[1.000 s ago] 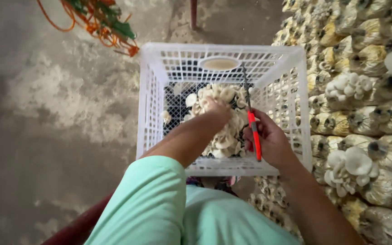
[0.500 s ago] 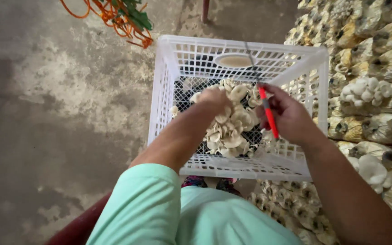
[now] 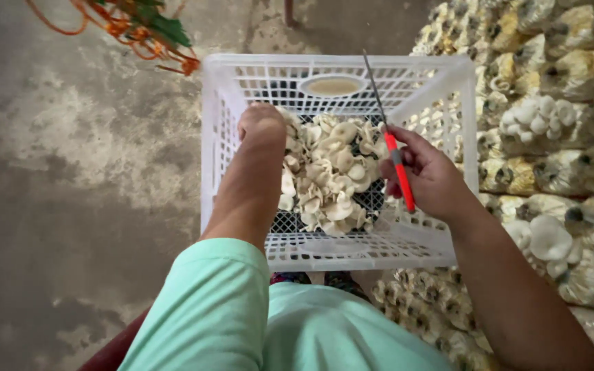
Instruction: Harvesting mushrooms from growing bags and trimming the stems with scissors before placing them in a crate
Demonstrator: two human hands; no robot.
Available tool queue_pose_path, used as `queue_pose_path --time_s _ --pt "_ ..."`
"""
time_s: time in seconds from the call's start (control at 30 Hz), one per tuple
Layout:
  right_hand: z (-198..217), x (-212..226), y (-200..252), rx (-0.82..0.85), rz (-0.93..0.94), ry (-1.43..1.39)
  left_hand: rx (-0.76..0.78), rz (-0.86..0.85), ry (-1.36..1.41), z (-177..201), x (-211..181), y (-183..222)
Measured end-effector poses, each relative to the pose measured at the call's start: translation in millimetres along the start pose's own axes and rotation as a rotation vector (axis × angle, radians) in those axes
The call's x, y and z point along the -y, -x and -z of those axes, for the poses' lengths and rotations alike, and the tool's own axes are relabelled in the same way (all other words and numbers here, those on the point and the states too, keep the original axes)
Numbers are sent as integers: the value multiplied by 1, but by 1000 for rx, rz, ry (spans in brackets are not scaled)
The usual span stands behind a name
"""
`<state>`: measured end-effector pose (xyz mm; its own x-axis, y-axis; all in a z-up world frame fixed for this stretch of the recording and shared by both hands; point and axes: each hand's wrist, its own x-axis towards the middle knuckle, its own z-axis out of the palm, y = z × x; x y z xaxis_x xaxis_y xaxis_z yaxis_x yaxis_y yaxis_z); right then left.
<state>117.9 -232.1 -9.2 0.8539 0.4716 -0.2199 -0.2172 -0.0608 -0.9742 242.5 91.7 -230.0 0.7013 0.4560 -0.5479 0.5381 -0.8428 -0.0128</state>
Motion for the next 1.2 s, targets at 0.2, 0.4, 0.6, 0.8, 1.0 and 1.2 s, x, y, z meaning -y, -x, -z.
queue_pose_path --time_s 0.2,0.4,0.6,0.8,1.0,1.2 --pt "5 3 7 -86 -28 12 19 -100 -211 28 -19 57" --pt "-1 22 12 -159 10 31 42 -628 -523 -12 -68 149" --pt "2 9 11 -164 -20 33 165 -843 -684 -89 -51 173" --pt "0 6 10 -153 -21 30 242 -692 -479 27 -26 232" --pt "-7 18 10 -157 -62 49 287 -637 -398 3 -13 210" --pt "-6 13 9 -152 -71 50 311 -699 -523 -32 -11 178"
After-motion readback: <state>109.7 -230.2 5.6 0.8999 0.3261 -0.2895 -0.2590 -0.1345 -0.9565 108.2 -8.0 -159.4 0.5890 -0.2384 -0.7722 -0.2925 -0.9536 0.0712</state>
